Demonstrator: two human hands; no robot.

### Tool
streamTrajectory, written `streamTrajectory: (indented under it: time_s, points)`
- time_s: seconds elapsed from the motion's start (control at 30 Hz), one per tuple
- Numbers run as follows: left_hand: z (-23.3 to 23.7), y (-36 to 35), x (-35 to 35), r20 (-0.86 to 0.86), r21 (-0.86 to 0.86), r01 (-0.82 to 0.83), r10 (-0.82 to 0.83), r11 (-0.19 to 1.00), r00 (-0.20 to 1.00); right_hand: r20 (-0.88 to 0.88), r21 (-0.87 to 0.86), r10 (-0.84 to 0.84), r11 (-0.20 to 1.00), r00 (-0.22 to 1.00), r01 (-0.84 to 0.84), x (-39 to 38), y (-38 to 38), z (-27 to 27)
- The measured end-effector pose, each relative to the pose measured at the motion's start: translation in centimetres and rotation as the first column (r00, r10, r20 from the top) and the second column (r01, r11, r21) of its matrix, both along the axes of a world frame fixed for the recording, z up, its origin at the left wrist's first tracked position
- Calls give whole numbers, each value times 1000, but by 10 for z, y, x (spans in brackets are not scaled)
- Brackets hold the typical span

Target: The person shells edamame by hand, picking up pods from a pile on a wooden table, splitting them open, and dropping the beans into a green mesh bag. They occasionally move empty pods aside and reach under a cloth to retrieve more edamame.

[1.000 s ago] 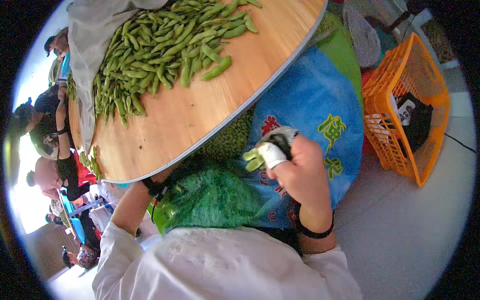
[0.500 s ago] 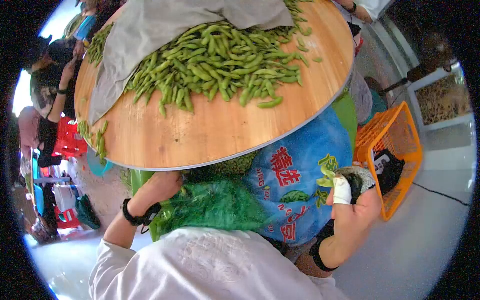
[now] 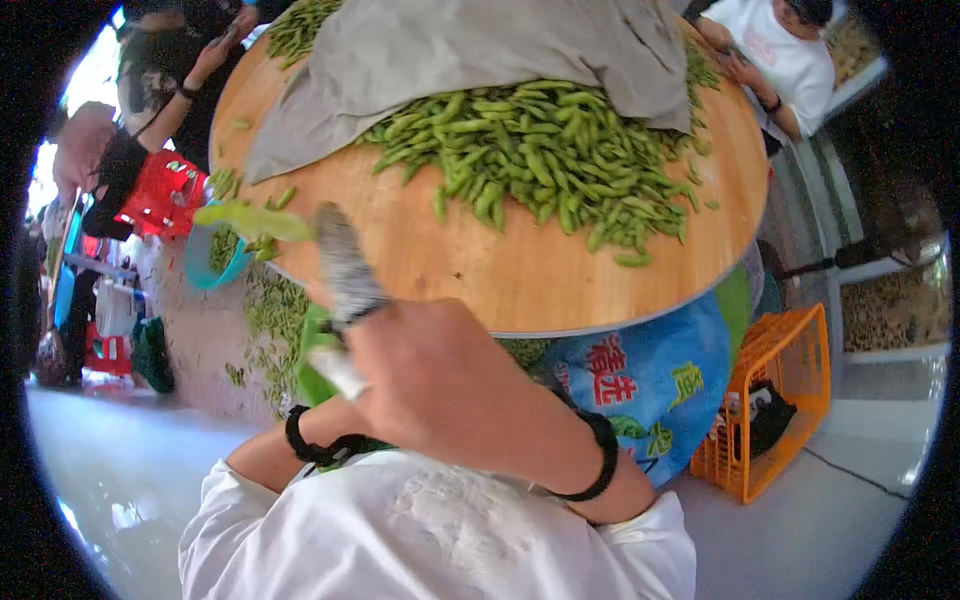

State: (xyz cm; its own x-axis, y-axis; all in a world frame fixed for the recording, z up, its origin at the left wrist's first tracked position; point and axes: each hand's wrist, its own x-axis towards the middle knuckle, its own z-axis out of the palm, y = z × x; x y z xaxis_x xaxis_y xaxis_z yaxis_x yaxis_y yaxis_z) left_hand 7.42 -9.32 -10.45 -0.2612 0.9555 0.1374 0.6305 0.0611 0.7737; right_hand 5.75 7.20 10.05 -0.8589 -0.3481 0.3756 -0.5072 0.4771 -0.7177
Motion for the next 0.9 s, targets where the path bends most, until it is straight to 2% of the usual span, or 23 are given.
streamTrajectory:
  time_s: [0.03, 0.07, 0.1, 0.13, 0.17, 0.23, 0.27, 0.33, 0.37, 0.4, 0.43, 0.47, 0.53, 0.57, 0.6, 0.63, 0.67, 0.7, 0.73, 0.77, 0.8, 0.83, 0.9]
  points:
    - [22, 3, -7, 155, -230, -40, 77, 972, 985, 226, 51, -23, 999, 974, 12, 3, 7, 7]
    - [44, 6, -14, 290, -448, -31, 178, 894, 940, 228, 47, -9, 999, 974, -2, 7, 15, 1]
    - [31, 2, -10, 212, -281, -109, 173, 953, 962, 318, 80, -128, 991, 939, 108, 12, 23, -9]
    - [62, 7, -15, 251, -439, -120, 250, 890, 935, 397, 127, -250, 968, 883, 217, 16, 32, -18]
    - [60, 5, -13, 291, -424, -164, 305, 891, 907, 402, 131, -250, 968, 881, 215, 22, 40, -23]
    - [58, -1, -13, 344, -406, -197, 349, 893, 872, 603, 119, -110, 992, 790, 48, 35, 57, -36]
    - [61, -7, -16, 319, -349, -275, 389, 896, 864, 609, 130, 25, 983, 793, -130, 44, 65, -57]
    - [60, -17, -21, 301, -299, -341, 427, 891, 853, 665, 202, -33, 970, 746, -138, 54, 63, -86]
    - [58, -22, -25, 189, -401, -388, 489, 830, 851, 669, 196, -34, 972, 743, -132, 58, 64, -100]
    - [57, -26, -30, 63, -484, -445, 538, 753, 841, 527, 342, -172, 940, 832, -22, 58, 66, -114]
    - [59, -27, -32, 54, -511, -423, 519, 748, 853, 359, 462, -294, 880, 886, 106, 57, 67, -125]
    - [62, -29, -34, 55, -515, -418, 515, 749, 855, 362, 460, -298, 881, 883, 109, 55, 67, -133]
    - [71, -33, -36, 215, -335, -510, 591, 793, 778, 512, 426, -180, 902, 840, -66, 45, 66, -143]
    - [80, -35, -38, 216, -334, -505, 586, 796, 781, 677, 460, -138, 846, 723, -269, 43, 61, -142]
    - [92, -37, -41, 430, -403, -455, 603, 794, 672, 673, 464, -140, 845, 726, -267, 44, 63, -147]
    - [103, -39, -41, 614, -460, -390, 602, 798, 511, 692, 426, -47, 832, 720, -355, 51, 64, -156]
    - [116, -37, -41, 615, -456, -394, 602, 798, 509, 706, 389, 48, 808, 707, -443, 52, 65, -161]
    - [127, -35, -39, 752, -404, -362, 531, 840, 391, 732, 399, -35, 832, 681, -386, 50, 63, -152]
    - [134, -32, -39, 861, -344, -340, 438, 876, 259, 730, 400, -33, 830, 683, -388, 50, 63, -146]
    - [136, -28, -41, 860, -343, -344, 439, 874, 260, 661, 443, -127, 861, 739, -248, 53, 62, -141]
    - [137, -23, -43, 957, -227, -383, 278, 896, 84, 589, 472, -223, 875, 777, -106, 55, 63, -135]
    - [140, -16, -44, 993, -116, -443, 87, 889, -85, 589, 472, -216, 874, 779, -114, 55, 65, -121]
    - [156, 5, -54, 986, -161, -528, 120, 834, -113, 601, 547, -305, 831, 739, -101, 53, 67, -87]
